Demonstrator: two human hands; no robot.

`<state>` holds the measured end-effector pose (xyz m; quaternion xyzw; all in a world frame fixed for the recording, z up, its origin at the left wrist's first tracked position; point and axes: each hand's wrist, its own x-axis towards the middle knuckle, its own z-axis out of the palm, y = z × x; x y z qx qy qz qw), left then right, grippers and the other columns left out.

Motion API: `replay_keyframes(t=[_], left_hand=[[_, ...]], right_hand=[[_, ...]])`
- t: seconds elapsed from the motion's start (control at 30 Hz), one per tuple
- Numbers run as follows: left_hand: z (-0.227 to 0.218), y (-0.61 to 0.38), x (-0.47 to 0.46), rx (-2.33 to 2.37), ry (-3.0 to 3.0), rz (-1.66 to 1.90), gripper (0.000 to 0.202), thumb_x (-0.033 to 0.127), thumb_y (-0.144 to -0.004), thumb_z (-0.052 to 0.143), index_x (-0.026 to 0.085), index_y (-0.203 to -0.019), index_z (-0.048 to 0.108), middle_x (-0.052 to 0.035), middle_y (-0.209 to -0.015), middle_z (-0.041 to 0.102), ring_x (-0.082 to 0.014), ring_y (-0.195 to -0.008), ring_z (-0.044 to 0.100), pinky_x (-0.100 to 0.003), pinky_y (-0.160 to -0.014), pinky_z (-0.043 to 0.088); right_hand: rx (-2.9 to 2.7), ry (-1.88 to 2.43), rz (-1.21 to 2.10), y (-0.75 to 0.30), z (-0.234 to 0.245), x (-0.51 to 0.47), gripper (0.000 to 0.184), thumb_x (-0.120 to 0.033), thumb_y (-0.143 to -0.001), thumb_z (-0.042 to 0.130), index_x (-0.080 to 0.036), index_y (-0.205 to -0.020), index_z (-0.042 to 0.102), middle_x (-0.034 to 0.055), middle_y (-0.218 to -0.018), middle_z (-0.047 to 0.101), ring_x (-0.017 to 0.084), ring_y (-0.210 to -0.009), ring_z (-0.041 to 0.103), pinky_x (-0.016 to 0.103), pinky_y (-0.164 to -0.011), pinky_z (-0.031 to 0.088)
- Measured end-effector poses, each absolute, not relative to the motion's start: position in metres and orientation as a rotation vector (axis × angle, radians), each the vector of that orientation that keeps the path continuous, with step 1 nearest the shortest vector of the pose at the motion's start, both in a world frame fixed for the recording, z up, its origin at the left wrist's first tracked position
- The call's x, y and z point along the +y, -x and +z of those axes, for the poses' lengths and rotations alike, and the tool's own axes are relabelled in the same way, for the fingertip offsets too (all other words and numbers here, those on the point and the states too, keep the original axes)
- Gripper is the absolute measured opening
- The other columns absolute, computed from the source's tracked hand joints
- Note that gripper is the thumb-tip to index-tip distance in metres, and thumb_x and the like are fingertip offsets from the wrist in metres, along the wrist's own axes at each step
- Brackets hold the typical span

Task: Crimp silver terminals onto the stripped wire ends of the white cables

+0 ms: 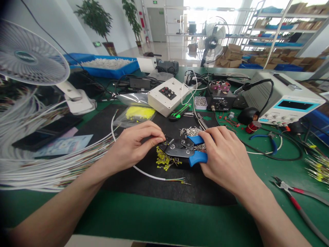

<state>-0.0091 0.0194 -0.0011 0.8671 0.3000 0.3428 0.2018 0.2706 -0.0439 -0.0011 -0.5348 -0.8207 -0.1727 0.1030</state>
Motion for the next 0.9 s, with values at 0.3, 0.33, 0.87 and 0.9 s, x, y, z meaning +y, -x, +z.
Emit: replay_keyframes(t=[0.3,0.33,0.87,0.9], left_hand=[[-0.001,0.009,0.018,0.813,-2.435,0.984,0.010,0.014,-0.098,0.060,0.018,-0.099,0.070,-0.0031,-0.103,0.067,-0.0132,-0.094,0.063,-0.027,-0.085,0.049],[-0.001,0.009,0.018,0.814,-2.439,0.978,0.011,0.014,-0.098,0.060,0.018,-0.099,0.070,-0.0031,-0.103,0.067,-0.0133,-0.094,0.063,-0.027,-0.085,0.049],[-0.005,-0.001,-0.008,0.755,-2.620,0.775,0.018,0.035,-0.100,0.059,0.018,-0.099,0.064,-0.0019,-0.092,0.065,-0.0155,-0.082,0.060,-0.030,-0.073,0.046],[-0.009,-0.004,-0.012,0.677,-2.699,0.576,0.021,0.039,-0.099,0.059,0.019,-0.097,0.064,-0.0023,-0.092,0.065,-0.0169,-0.083,0.060,-0.031,-0.072,0.046]], right_hand=[[-2.424,1.609,-0.484,-0.272,-0.004,-0.044,0.058,-0.023,-0.070,0.062,-0.013,-0.127,0.060,0.0148,-0.121,0.065,0.036,-0.111,0.057,0.046,-0.090,0.049],[-2.429,1.612,-0.493,-0.271,-0.004,-0.044,0.058,-0.023,-0.070,0.062,-0.013,-0.127,0.060,0.0144,-0.121,0.065,0.035,-0.110,0.058,0.045,-0.088,0.049],[-1.654,1.693,0.392,-0.265,-0.002,-0.040,0.037,-0.046,-0.084,0.071,-0.025,-0.109,0.055,0.0000,-0.084,0.067,0.019,-0.067,0.060,0.032,-0.062,0.045],[-1.557,1.678,0.468,-0.265,0.000,-0.039,0.037,-0.049,-0.084,0.072,-0.025,-0.106,0.054,-0.0021,-0.079,0.064,0.017,-0.063,0.056,0.031,-0.059,0.043]])
